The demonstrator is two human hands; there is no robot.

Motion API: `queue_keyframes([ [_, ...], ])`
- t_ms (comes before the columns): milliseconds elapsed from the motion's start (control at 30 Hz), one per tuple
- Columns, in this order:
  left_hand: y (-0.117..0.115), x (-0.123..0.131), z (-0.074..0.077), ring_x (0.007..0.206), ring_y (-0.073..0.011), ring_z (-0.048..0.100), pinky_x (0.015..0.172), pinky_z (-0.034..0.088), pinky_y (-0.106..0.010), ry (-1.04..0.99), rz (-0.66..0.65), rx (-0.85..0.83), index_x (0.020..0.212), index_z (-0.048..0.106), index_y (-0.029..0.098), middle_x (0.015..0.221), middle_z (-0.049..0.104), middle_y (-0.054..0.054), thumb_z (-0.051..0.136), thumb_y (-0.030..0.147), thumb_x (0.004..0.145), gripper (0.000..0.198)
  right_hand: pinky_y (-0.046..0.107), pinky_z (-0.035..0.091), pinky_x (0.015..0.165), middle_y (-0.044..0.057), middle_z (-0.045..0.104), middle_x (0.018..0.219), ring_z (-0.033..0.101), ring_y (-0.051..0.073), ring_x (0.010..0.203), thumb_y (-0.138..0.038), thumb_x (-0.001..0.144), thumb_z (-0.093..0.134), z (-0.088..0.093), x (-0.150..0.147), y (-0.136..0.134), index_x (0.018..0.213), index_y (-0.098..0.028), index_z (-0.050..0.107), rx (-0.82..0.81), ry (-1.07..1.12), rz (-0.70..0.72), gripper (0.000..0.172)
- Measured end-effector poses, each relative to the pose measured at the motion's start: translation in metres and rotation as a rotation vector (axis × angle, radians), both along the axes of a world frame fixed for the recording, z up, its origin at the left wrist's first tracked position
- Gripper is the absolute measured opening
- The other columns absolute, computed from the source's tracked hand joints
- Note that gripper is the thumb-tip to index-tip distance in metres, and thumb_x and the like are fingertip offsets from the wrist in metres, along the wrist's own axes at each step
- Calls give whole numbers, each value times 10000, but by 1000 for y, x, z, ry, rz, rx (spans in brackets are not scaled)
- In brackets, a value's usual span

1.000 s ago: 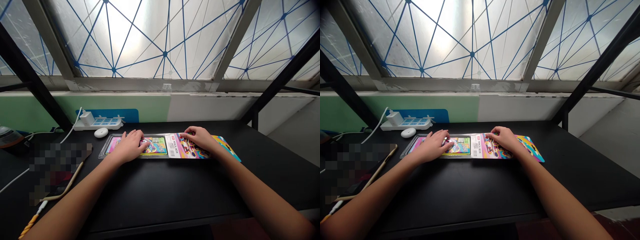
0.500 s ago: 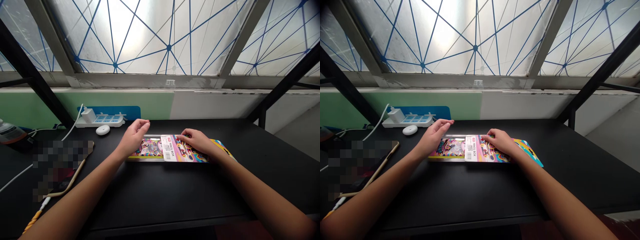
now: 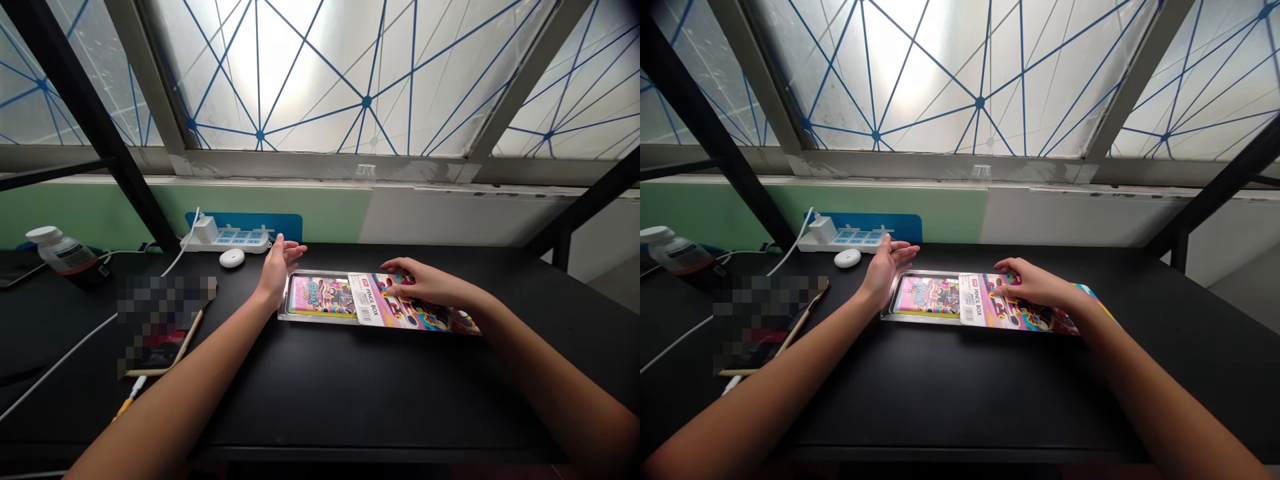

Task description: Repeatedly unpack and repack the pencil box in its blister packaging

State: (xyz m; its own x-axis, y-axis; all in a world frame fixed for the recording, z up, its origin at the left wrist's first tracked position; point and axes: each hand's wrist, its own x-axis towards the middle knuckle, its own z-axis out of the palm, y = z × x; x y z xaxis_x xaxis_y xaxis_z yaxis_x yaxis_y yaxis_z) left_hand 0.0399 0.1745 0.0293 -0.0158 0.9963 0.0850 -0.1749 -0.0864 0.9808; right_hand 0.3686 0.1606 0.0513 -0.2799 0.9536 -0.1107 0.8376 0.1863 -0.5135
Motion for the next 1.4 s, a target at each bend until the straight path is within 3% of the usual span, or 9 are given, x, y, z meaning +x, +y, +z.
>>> queue_keyframes([
  [133, 5, -11, 7, 1205, -267, 627, 977, 486, -439, 68, 18, 11, 1016, 522, 221, 1235, 702, -144, 234, 673, 950, 540, 402, 444, 1053, 95, 562, 1423, 536, 323, 1281, -647, 745, 708, 4, -24, 14, 1375, -266, 530, -27, -22, 103, 758],
  [233, 4, -19, 11, 1164, -284, 637, 984, 476, -467, 441, 30, 112, 1009, 543, 223, 1208, 704, -132, 334, 566, 956, 405, 379, 482, 988, 79, 617, 1366, 596, 317, 1206, -661, 745, 704, 7, -41, 19, 1310, -270, 581, -66, -40, 109, 698],
  [333, -6, -17, 14, 1233, -317, 570, 1132, 314, -529, 783, -23, 263, 1010, 615, 236, 1206, 701, -101, 560, 451, 878, 259, 356, 514, 888, 87, 684, 1248, 653, 309, 1096, -680, 746, 687, 7, -54, 18, 1216, -245, 624, -50, -77, 4, 643],
  [400, -18, -8, 14, 1335, -320, 480, 1189, 190, -555, 1014, -112, 375, 1175, 611, 244, 1336, 639, -99, 543, 441, 902, 344, 346, 518, 835, 88, 707, 1185, 669, 300, 1040, -677, 770, 658, 5, -59, 15, 1170, -238, 637, -22, -92, -32, 594],
  [500, -31, 7, 11, 1464, -332, 320, 1187, 137, -614, 1215, -272, 406, 1459, 427, 244, 1554, 433, -122, 363, 566, 980, 581, 344, 497, 835, 99, 705, 1163, 655, 297, 1040, -680, 821, 591, -1, -62, 11, 1115, -234, 650, 99, -110, 0, 538],
  [600, -34, 13, 8, 1522, -341, 166, 1186, 82, -636, 1283, -336, 355, 1547, 304, 244, 1634, 266, -118, 295, 676, 961, 728, 347, 477, 825, 110, 705, 1129, 648, 299, 1017, -711, 852, 525, -3, -64, 9, 1058, -229, 659, 169, -137, 23, 541],
  [733, -27, 7, 9, 1536, -328, 87, 1198, 44, -610, 1349, -360, 324, 1559, 297, 229, 1653, 194, -106, 267, 725, 940, 794, 331, 458, 703, 92, 727, 989, 660, 275, 869, -757, 865, 457, -2, -60, 7, 983, -236, 643, 109, -144, 40, 566],
  [1133, -22, 3, 11, 1536, -319, 95, 1208, 52, -582, 1361, -430, 354, 1551, 331, 285, 1653, 209, -64, 274, 762, 919, 793, 310, 406, 574, 74, 719, 829, 634, 232, 678, -802, 809, 488, -7, -39, -2, 873, -243, 625, 35, -114, -21, 579],
  [1400, -10, -25, 17, 1534, -325, 105, 1202, 63, -600, 1482, -448, 268, 1570, 284, 310, 1658, 199, -58, 247, 776, 919, 801, 300, 371, 589, 29, 669, 766, 600, 223, 701, -788, 836, 447, -2, 20, 3, 759, -238, 593, -79, -187, 44, 574],
])
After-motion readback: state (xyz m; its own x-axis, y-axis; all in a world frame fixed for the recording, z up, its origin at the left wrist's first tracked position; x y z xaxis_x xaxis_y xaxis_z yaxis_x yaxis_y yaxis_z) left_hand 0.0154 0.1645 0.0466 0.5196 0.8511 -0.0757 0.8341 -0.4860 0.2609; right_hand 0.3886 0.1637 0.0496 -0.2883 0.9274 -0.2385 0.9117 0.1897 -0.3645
